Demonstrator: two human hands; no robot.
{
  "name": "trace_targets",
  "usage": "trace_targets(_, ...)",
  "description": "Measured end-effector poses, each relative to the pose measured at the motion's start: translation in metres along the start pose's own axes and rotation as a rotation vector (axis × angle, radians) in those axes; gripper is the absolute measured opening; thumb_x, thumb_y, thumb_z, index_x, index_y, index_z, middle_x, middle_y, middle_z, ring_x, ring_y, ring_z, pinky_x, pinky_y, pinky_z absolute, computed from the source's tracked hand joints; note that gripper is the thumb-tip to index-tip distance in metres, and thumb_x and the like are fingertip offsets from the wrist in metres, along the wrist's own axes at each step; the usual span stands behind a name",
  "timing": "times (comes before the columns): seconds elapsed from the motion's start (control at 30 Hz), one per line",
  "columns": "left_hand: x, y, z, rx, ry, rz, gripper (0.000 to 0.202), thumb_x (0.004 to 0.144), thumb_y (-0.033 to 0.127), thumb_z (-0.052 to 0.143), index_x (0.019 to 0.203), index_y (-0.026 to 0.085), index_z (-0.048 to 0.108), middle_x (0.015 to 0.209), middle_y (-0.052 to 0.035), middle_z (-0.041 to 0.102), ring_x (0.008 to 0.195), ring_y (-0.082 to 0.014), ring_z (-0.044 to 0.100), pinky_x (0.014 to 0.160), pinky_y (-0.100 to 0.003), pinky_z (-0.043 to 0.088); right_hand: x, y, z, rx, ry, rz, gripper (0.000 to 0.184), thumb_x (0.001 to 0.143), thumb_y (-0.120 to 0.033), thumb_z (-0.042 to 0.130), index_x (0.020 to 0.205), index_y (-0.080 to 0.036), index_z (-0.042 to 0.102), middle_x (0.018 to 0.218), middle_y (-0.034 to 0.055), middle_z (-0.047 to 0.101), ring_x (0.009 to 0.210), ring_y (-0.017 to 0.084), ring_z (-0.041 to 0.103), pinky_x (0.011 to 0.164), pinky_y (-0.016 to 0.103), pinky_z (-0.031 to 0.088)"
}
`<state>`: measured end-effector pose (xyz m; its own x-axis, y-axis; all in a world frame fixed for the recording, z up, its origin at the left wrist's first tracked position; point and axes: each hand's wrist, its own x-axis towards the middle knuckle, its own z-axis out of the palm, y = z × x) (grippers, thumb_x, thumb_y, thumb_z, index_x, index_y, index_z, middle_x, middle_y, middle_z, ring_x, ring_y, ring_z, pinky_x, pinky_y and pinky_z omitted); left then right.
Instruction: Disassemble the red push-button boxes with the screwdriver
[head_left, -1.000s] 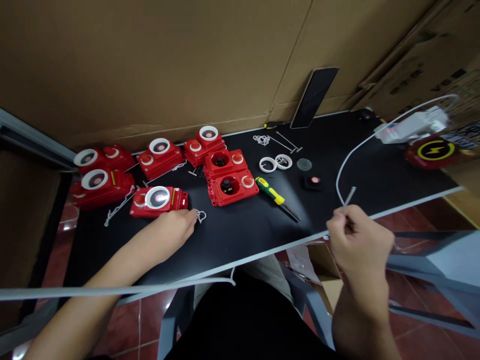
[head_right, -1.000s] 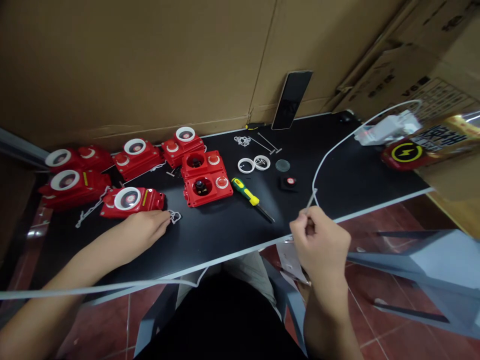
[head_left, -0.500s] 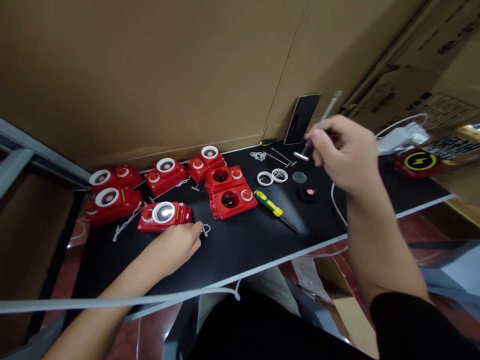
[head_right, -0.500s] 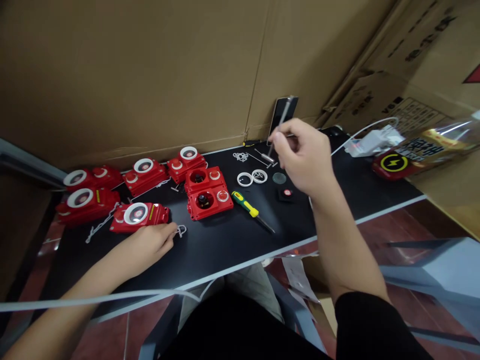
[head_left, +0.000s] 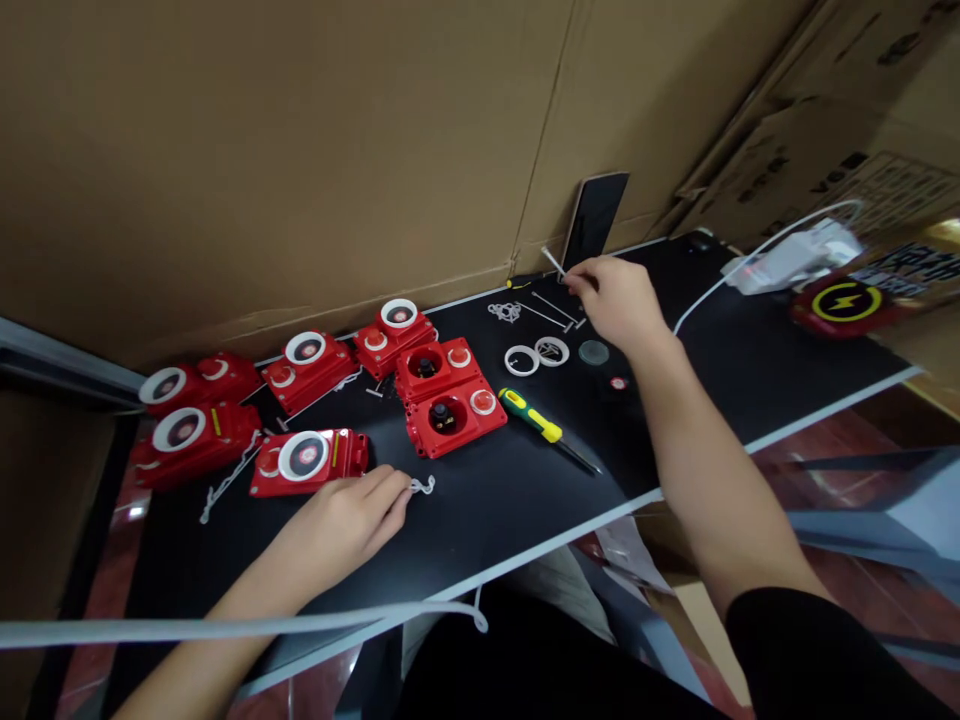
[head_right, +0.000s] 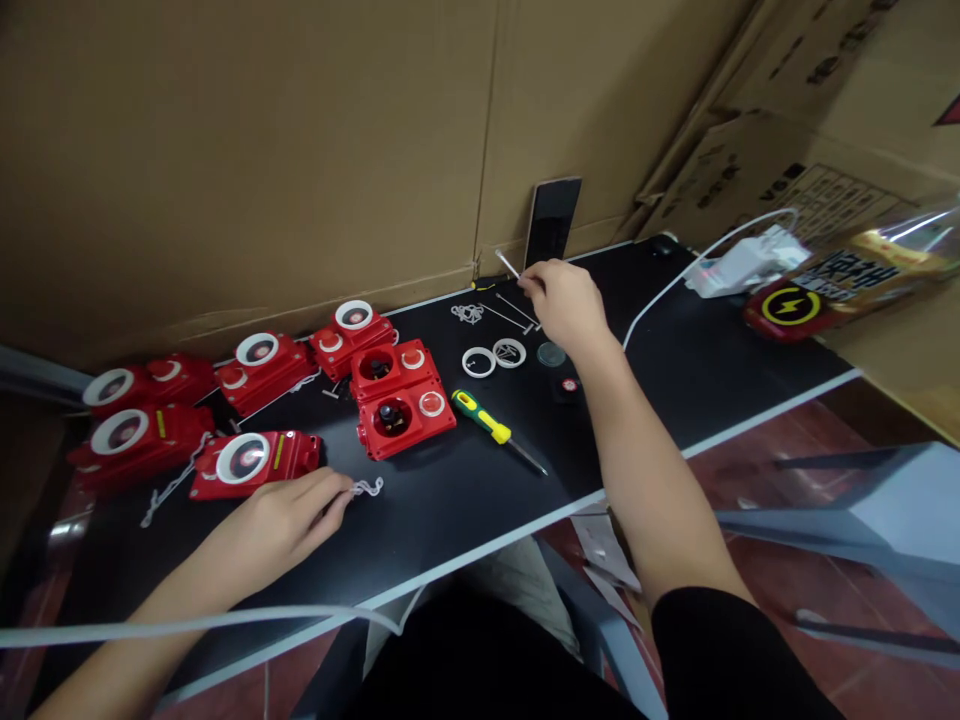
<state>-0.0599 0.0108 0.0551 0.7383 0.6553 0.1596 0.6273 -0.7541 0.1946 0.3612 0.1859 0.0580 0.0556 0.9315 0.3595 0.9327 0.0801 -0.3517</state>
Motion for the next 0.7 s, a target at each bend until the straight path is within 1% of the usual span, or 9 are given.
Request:
trace_targets(0.03, 0.000, -0.001, 0.000, -0.006, -0.003, -0.004, 0.022, 0.116, 0.016, 0.045, 0.106, 0.020, 0.064, 0.091, 0.0003, 0.076, 0.070, -0.0162, 0.078, 0.066, -0.029, 0.059, 0.000, 0.002, 0.004, -0.056, -0.038, -0.003, 0.026, 0.107, -0.021, 0.058, 0.112, -0.019, 0.083, 0.118, 0.0151, 0.085, 0.109, 0.033, 0.077, 0.089, 0.040, 0.054)
trace_targets(0.07, -0.001, -0.001, 0.000, -0.005, -0.009, -0.007, 0.021, 0.115, 0.016, 0.046, 0.106, 0.021, 0.065, 0.091, 0.0001, 0.076, 0.070, -0.0160, 0.078, 0.067, -0.028, 0.059, 0.000, 0.003, 0.008, -0.082, -0.068, 0.006, 0.027, 0.107, -0.022, 0.059, 0.114, -0.019, 0.085, 0.121, 0.0154, 0.084, 0.112, 0.035, 0.077, 0.088, 0.041, 0.053)
trace_targets(0.17, -0.001, -0.001, -0.001, 0.013, -0.030, -0.013, 0.020, 0.114, 0.016, 0.049, 0.107, 0.021, 0.066, 0.093, -0.0005, 0.077, 0.071, -0.0154, 0.077, 0.069, -0.027, 0.060, -0.002, 0.003, 0.018, -0.141, -0.123, 0.026, 0.030, 0.109, -0.027, 0.058, 0.120, -0.020, 0.086, 0.125, 0.0147, 0.084, 0.108, 0.036, 0.078, 0.082, 0.041, 0.052)
trace_targets(0.27, -0.001, 0.000, -0.001, 0.028, -0.031, -0.004, 0.021, 0.115, 0.017, 0.047, 0.106, 0.021, 0.066, 0.091, -0.0007, 0.076, 0.069, -0.0154, 0.076, 0.068, -0.027, 0.060, -0.006, -0.002, 0.022, -0.209, -0.163, 0.021, 0.033, 0.110, -0.029, 0.056, 0.122, -0.021, 0.086, 0.126, 0.0142, 0.083, 0.107, 0.035, 0.077, 0.080, 0.040, 0.051)
trace_targets(0.4, 0.001, 0.002, -0.001, 0.040, -0.021, 0.029, 0.025, 0.116, 0.015, 0.044, 0.102, 0.019, 0.065, 0.085, 0.0002, 0.072, 0.065, -0.0167, 0.074, 0.063, -0.030, 0.057, -0.009, -0.009, 0.024, -0.292, -0.198, 0.012, 0.036, 0.111, -0.029, 0.052, 0.122, -0.019, 0.085, 0.127, 0.0169, 0.082, 0.105, 0.036, 0.077, 0.077, 0.039, 0.050)
trace_targets(0.5, 0.001, 0.003, -0.001, 0.064, -0.021, 0.042, 0.026, 0.115, 0.014, 0.045, 0.099, 0.019, 0.064, 0.083, 0.0008, 0.069, 0.062, -0.0170, 0.072, 0.060, -0.031, 0.055, -0.011, -0.012, 0.024, -0.333, -0.216, 0.007, 0.036, 0.110, -0.030, 0.053, 0.119, -0.017, 0.085, 0.127, 0.0191, 0.081, 0.105, 0.037, 0.077, 0.075, 0.039, 0.049)
trace_targets(0.6, 0.001, 0.003, -0.001, 0.087, -0.011, 0.041, 0.025, 0.114, 0.013, 0.045, 0.100, 0.019, 0.065, 0.084, 0.0005, 0.069, 0.061, -0.0170, 0.071, 0.059, -0.032, 0.055, -0.011, -0.012, 0.023, -0.352, -0.224, 0.011, 0.035, 0.110, -0.030, 0.054, 0.118, -0.017, 0.085, 0.128, 0.0190, 0.080, 0.106, 0.037, 0.077, 0.076, 0.039, 0.050)
trace_targets(0.7, 0.001, 0.002, -0.001, 0.111, 0.025, 0.032, 0.027, 0.116, 0.013, 0.043, 0.101, 0.018, 0.065, 0.085, 0.0000, 0.070, 0.063, -0.0170, 0.073, 0.060, -0.032, 0.056, -0.011, -0.012, 0.018, -0.359, -0.218, 0.027, 0.034, 0.109, -0.028, 0.054, 0.120, -0.017, 0.084, 0.130, 0.0181, 0.080, 0.108, 0.038, 0.077, 0.078, 0.040, 0.052)
